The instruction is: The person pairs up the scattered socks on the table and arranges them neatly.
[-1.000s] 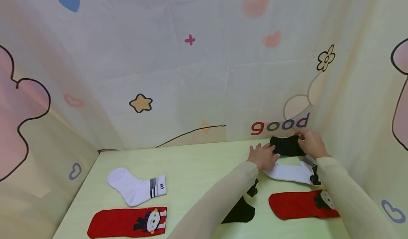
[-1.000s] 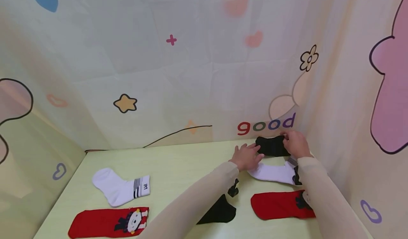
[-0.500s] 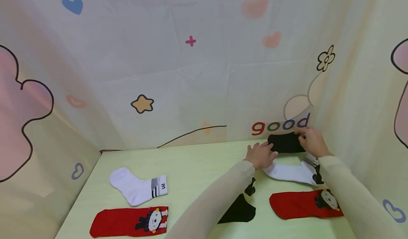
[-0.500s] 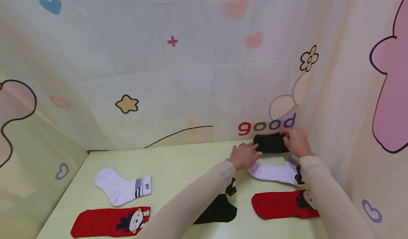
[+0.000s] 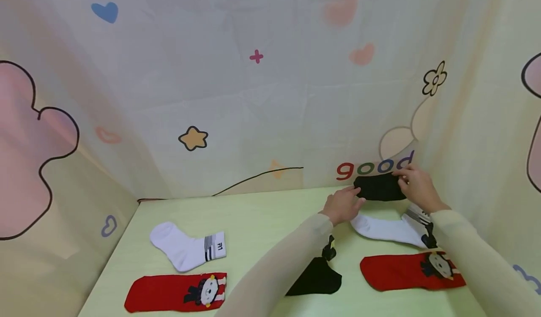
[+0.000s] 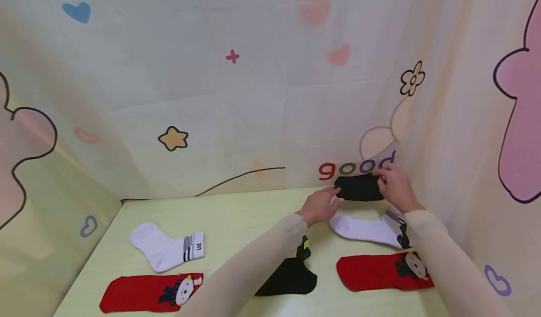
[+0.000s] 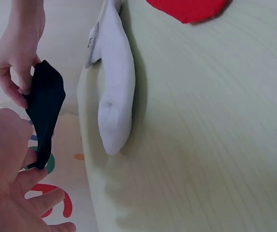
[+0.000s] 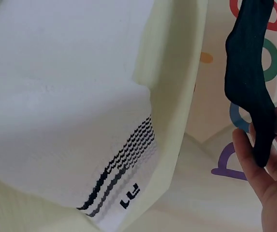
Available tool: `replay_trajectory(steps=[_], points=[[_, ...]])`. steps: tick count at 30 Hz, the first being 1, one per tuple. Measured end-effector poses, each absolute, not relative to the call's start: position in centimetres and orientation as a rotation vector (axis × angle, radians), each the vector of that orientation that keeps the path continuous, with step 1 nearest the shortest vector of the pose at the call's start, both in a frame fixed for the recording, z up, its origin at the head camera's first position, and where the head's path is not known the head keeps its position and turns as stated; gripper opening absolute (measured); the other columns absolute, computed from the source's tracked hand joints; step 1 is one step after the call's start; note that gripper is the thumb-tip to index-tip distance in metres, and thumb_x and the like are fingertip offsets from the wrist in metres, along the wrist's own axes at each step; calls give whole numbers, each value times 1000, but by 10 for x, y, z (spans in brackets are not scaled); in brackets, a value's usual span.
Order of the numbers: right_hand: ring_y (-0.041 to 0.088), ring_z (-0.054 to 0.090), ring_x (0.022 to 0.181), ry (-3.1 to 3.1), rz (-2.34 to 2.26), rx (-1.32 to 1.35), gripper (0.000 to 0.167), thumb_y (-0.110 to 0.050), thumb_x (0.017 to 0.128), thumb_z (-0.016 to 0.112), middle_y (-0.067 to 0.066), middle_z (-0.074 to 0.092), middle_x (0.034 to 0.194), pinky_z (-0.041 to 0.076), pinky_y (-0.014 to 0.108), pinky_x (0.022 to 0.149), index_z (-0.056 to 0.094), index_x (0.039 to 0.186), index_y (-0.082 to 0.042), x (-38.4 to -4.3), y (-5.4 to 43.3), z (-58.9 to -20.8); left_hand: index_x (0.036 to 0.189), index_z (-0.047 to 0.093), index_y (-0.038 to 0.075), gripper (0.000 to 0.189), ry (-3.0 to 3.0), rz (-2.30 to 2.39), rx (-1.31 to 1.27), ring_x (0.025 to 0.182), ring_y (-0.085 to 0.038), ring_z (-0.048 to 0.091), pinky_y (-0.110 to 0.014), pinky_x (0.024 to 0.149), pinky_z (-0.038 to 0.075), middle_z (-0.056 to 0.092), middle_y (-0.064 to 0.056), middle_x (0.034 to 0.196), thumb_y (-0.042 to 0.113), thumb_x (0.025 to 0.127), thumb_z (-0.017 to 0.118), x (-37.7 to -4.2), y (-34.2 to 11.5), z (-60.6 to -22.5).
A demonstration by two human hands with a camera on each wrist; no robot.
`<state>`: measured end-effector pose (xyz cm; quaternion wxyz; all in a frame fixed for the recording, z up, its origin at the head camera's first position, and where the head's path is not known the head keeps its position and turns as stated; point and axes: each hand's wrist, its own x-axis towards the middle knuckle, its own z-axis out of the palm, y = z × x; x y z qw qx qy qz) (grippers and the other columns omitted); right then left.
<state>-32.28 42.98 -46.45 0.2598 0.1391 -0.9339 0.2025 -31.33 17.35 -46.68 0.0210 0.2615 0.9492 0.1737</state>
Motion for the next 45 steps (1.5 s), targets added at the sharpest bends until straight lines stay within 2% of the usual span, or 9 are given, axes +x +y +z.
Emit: replay_trajectory(steps=[9, 13, 17, 24, 31, 40, 45], points=[[28, 59, 70, -2486, 552, 431, 18, 11, 85, 69, 23, 60, 94, 49, 33, 57, 74, 103, 11, -310, 425, -456, 153, 52, 22, 49, 2914, 697, 895, 140, -14, 49, -34, 111, 43, 50, 1, 156, 42, 108, 48, -309, 164, -463], [25, 59, 68, -2462, 508, 480, 22, 10, 82, 75, 22, 61, 94, 50, 35, 57, 75, 104, 10, -307, 423, -453, 152, 53, 23, 46, 2923, 713, 930, 139, -13, 50, -34, 110, 44, 50, 2, 155, 38, 108, 50, -309, 158, -463], [26, 61, 69, -2459, 468, 531, 29, 10, 79, 79, 25, 62, 99, 53, 40, 59, 74, 108, 10, -305, 419, -451, 151, 54, 24, 45, 2949, 706, 975, 137, -14, 52, -35, 108, 46, 51, 2, 154, 35, 107, 53, -310, 150, -461], [29, 62, 73, -2487, 417, 580, 41, 8, 77, 82, 26, 60, 107, 53, 42, 60, 71, 116, 11, -299, 411, -447, 145, 61, 23, 40, 3018, 721, 1012, 131, -15, 58, -34, 104, 49, 57, 4, 148, 33, 106, 56, -310, 139, -458], [37, 64, 84, -2530, 425, 596, 46, 8, 78, 81, 28, 60, 111, 57, 54, 71, 67, 122, 12, -292, 401, -445, 138, 68, 22, 34, 3063, 790, 1062, 122, -14, 64, -29, 97, 52, 65, 4, 139, 31, 106, 58, -308, 128, -461], [39, 63, 89, -2530, 446, 621, 50, 9, 78, 80, 27, 58, 114, 57, 55, 72, 65, 126, 12, -285, 395, -442, 136, 69, 20, 33, 3090, 857, 1101, 122, -14, 64, -29, 100, 51, 67, 3, 136, 29, 106, 59, -306, 113, -464], [33, 62, 83, -2509, 430, 646, 51, 9, 77, 81, 25, 59, 113, 56, 48, 66, 66, 126, 10, -280, 389, -440, 134, 70, 20, 32, 3103, 890, 1105, 121, -15, 64, -29, 101, 50, 68, 2, 134, 29, 106, 59, -305, 102, -463]])
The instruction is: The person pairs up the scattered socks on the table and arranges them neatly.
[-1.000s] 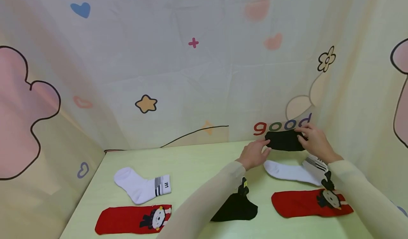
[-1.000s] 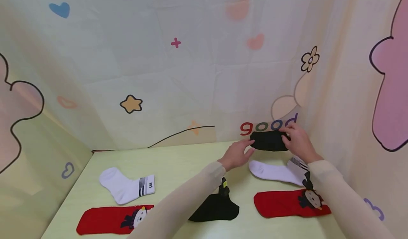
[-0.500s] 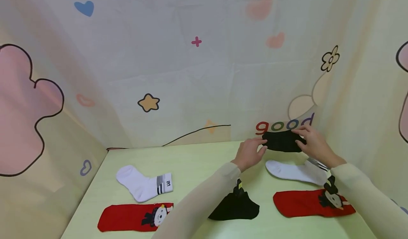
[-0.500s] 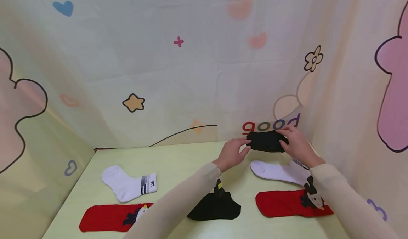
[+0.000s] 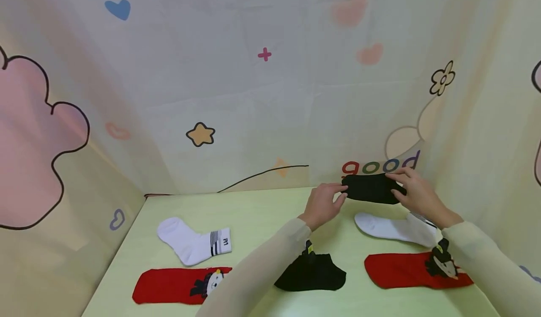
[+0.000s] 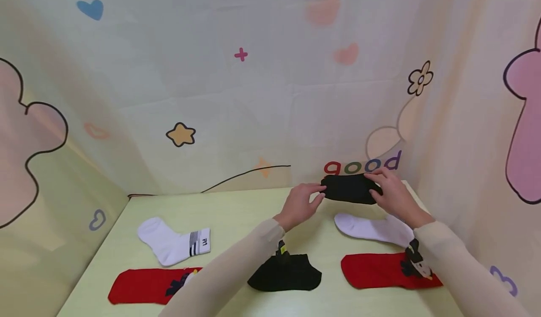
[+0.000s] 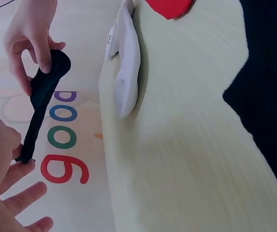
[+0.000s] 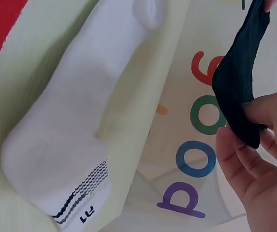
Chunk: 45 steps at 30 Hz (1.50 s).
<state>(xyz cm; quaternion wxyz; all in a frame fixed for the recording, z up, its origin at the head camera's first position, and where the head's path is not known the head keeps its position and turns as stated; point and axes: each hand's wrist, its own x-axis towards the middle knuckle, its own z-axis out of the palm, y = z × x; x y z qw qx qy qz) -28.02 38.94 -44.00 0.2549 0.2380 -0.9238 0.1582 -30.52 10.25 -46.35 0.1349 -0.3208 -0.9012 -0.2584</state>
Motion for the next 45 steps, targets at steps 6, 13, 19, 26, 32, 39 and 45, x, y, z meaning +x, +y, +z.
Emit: replay_trajectory(steps=[6, 13, 19, 26, 32, 39, 45], points=[[27, 60, 80, -2487, 448, 689, 52, 10, 77, 81, 23, 59, 114, 53, 37, 60, 66, 127, 9, -276, 379, -439, 132, 72, 19, 30, -2589, -799, -907, 120, -16, 64, -30, 103, 49, 70, 2, 131, 28, 105, 60, -301, 91, -463], [22, 56, 72, -2472, 458, 717, 53, 10, 77, 81, 24, 60, 115, 49, 32, 56, 66, 127, 8, -269, 368, -435, 127, 75, 20, 27, -2543, -831, -871, 114, -13, 66, -27, 99, 50, 72, 5, 125, 28, 104, 62, -297, 78, -461], [9, 49, 60, -2486, 469, 731, 53, 8, 78, 81, 22, 59, 116, 48, 25, 53, 66, 128, 7, -263, 360, -434, 123, 77, 19, 25, -2513, -837, -863, 110, -14, 68, -26, 97, 51, 74, 4, 121, 27, 103, 65, -293, 69, -458], [15, 56, 66, -2494, 473, 741, 54, 8, 77, 82, 22, 58, 121, 52, 25, 55, 65, 129, 5, -257, 351, -432, 120, 78, 18, 23, -2475, -852, -857, 106, -13, 69, -27, 95, 52, 76, 5, 116, 25, 101, 67, -291, 58, -462], [16, 56, 69, -2506, 492, 746, 56, 8, 78, 83, 21, 55, 125, 55, 26, 57, 65, 130, 4, -250, 340, -429, 118, 79, 17, 21, -2458, -900, -858, 104, -13, 69, -26, 93, 52, 76, 5, 116, 23, 101, 68, -289, 48, -463], [16, 55, 68, -2517, 532, 747, 55, 9, 79, 82, 21, 55, 127, 54, 24, 57, 65, 131, 4, -248, 331, -429, 116, 80, 15, 20, -2433, -927, -850, 104, -13, 69, -31, 96, 52, 76, 3, 114, 18, 99, 69, -284, 42, -463], [16, 55, 68, -2477, 532, 776, 56, 10, 77, 82, 22, 57, 124, 55, 24, 56, 66, 130, 4, -247, 323, -430, 114, 81, 14, 19, -2401, -968, -823, 103, -15, 69, -29, 92, 52, 77, 4, 113, 14, 98, 71, -277, 35, -463]])
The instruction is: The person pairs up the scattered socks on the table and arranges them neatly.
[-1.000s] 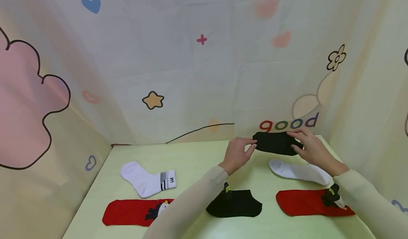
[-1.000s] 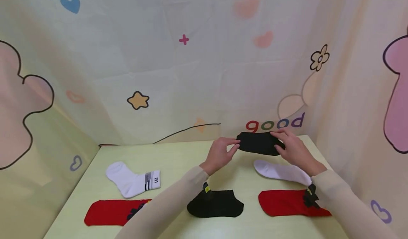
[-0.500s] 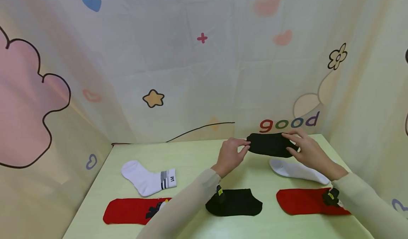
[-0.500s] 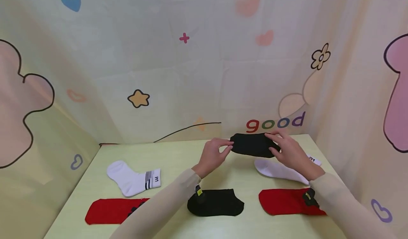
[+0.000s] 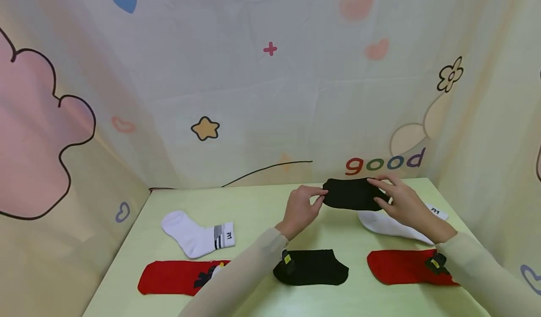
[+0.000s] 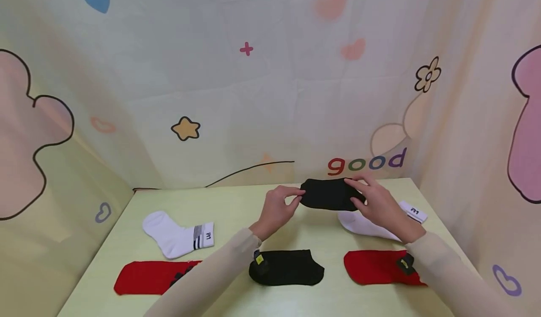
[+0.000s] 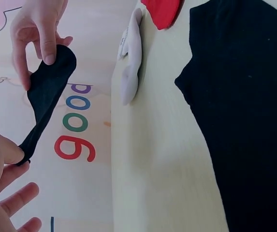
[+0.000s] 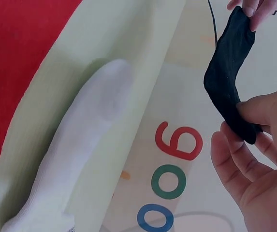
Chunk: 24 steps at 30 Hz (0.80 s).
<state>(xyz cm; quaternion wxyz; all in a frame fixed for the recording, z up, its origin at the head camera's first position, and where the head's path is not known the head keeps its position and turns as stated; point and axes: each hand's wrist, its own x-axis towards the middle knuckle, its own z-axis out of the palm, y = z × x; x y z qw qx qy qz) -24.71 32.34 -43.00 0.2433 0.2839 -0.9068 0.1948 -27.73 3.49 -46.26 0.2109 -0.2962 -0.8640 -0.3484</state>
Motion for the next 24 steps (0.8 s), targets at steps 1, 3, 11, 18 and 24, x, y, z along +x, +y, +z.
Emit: replay_trajectory(steps=[1, 3, 11, 18, 24], points=[[16, 55, 68, -2472, 532, 780, 56, 11, 77, 82, 21, 57, 124, 54, 24, 56, 66, 130, 4, -247, 322, -430, 114, 81, 15, 19, -2400, -973, -817, 103, -15, 69, -29, 92, 52, 77, 4, 113, 14, 98, 71, -276, 34, -463], [15, 54, 68, -2464, 535, 789, 56, 11, 77, 82, 21, 57, 124, 54, 23, 56, 66, 129, 4, -246, 319, -429, 114, 81, 15, 19, -2396, -988, -809, 102, -15, 69, -29, 91, 52, 77, 4, 112, 14, 98, 71, -274, 31, -462], [13, 51, 65, -2451, 570, 816, 57, 13, 76, 82, 19, 56, 125, 52, 21, 54, 65, 130, 4, -241, 312, -429, 112, 81, 15, 19, -2369, -1050, -780, 98, -13, 69, -28, 88, 53, 78, 5, 107, 10, 96, 72, -266, 20, -463], [12, 50, 63, -2449, 585, 830, 57, 13, 77, 81, 21, 56, 127, 52, 21, 54, 65, 131, 3, -236, 303, -426, 107, 82, 13, 17, -2293, -1093, -771, 97, -15, 71, -32, 88, 55, 79, 2, 103, 7, 95, 73, -259, 9, -460], [9, 50, 65, -2461, 617, 841, 58, 12, 78, 81, 19, 55, 128, 52, 20, 56, 64, 133, 2, -229, 294, -424, 106, 82, 12, 16, -2276, -1110, -761, 97, -16, 71, -35, 89, 55, 79, 1, 101, 5, 94, 73, -255, -3, -457]])
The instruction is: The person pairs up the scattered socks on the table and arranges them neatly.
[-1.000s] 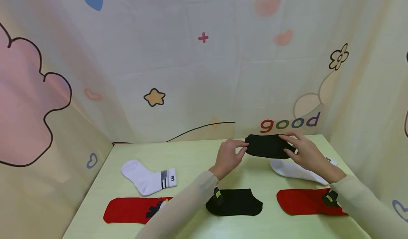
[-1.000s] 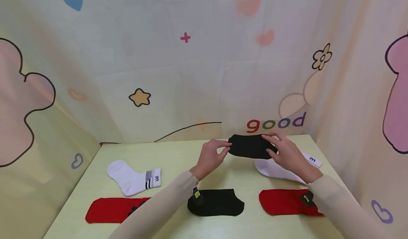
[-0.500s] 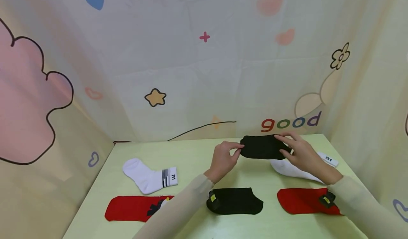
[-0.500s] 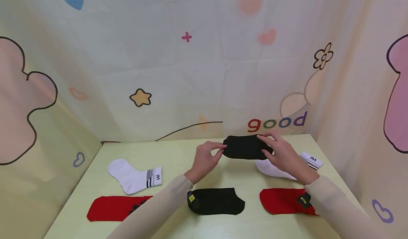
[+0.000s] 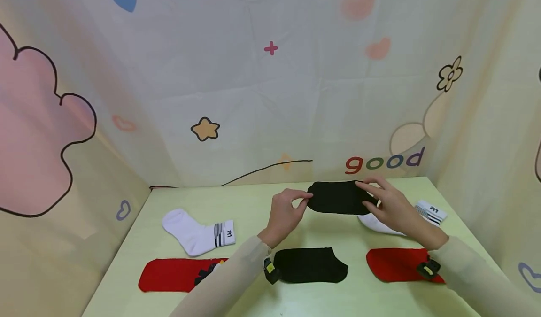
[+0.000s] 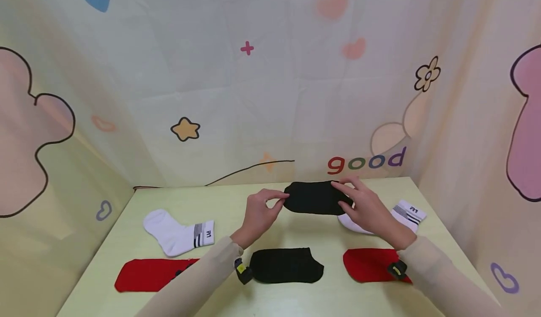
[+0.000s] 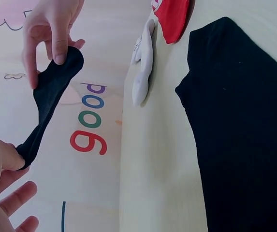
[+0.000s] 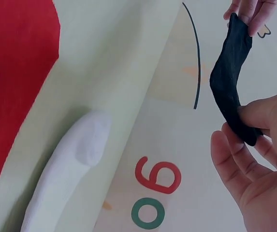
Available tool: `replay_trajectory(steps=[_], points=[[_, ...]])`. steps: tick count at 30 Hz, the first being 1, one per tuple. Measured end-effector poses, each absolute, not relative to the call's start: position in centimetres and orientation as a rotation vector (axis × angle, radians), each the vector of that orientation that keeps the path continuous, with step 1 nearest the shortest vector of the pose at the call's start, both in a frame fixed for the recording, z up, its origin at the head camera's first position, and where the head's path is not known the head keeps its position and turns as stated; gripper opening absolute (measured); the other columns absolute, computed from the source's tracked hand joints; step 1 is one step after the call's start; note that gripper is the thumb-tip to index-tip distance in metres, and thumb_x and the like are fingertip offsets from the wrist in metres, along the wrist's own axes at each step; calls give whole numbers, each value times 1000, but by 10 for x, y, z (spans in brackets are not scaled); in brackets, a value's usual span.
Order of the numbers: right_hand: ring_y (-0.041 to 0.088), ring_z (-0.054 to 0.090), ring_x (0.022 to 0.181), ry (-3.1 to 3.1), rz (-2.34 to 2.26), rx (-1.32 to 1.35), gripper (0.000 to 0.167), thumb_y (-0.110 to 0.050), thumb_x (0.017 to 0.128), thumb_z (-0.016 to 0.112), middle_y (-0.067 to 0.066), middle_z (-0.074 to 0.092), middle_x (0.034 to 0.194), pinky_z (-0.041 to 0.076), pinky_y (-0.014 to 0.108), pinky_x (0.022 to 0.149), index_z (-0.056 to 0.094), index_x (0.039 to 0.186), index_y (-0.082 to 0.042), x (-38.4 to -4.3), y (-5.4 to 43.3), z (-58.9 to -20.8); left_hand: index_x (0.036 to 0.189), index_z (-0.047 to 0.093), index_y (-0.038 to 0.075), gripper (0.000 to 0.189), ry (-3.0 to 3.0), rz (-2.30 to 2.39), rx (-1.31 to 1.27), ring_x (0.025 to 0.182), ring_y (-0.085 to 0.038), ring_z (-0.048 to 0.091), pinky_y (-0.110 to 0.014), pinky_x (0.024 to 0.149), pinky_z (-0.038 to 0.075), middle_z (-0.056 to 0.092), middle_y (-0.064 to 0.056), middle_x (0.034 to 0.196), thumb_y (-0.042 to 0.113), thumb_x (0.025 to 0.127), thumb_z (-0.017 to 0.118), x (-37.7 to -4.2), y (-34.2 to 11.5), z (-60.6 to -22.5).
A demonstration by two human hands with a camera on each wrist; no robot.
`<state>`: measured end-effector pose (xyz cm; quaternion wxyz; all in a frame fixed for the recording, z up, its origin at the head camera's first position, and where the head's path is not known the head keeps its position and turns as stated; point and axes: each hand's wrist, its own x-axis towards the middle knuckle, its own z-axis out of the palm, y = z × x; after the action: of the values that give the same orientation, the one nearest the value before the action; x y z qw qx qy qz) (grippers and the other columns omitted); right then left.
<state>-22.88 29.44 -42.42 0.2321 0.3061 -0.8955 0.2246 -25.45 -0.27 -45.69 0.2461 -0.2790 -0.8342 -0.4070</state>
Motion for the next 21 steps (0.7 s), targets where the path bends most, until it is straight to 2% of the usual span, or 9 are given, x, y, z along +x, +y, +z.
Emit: replay_trajectory(steps=[9, 14, 21], points=[[13, 53, 66, -2437, 648, 890, 58, 13, 77, 82, 18, 55, 127, 53, 20, 56, 65, 131, 3, -221, 282, -428, 104, 82, 12, 17, -2294, -1140, -750, 96, -15, 71, -34, 88, 56, 79, 1, 99, 3, 92, 74, -240, -22, -460], [5, 50, 64, -2423, 674, 926, 58, 13, 77, 81, 17, 56, 126, 53, 19, 57, 65, 131, 3, -219, 273, -430, 104, 82, 11, 16, -2295, -1162, -740, 97, -16, 71, -35, 88, 56, 79, 0, 100, 3, 93, 74, -234, -31, -462], [0, 48, 63, -2415, 701, 957, 59, 14, 77, 81, 18, 56, 126, 53, 19, 57, 64, 132, 2, -212, 264, -432, 103, 82, 10, 17, -2249, -1200, -758, 94, -14, 73, -33, 88, 58, 78, 0, 99, 0, 91, 75, -227, -41, -467]])
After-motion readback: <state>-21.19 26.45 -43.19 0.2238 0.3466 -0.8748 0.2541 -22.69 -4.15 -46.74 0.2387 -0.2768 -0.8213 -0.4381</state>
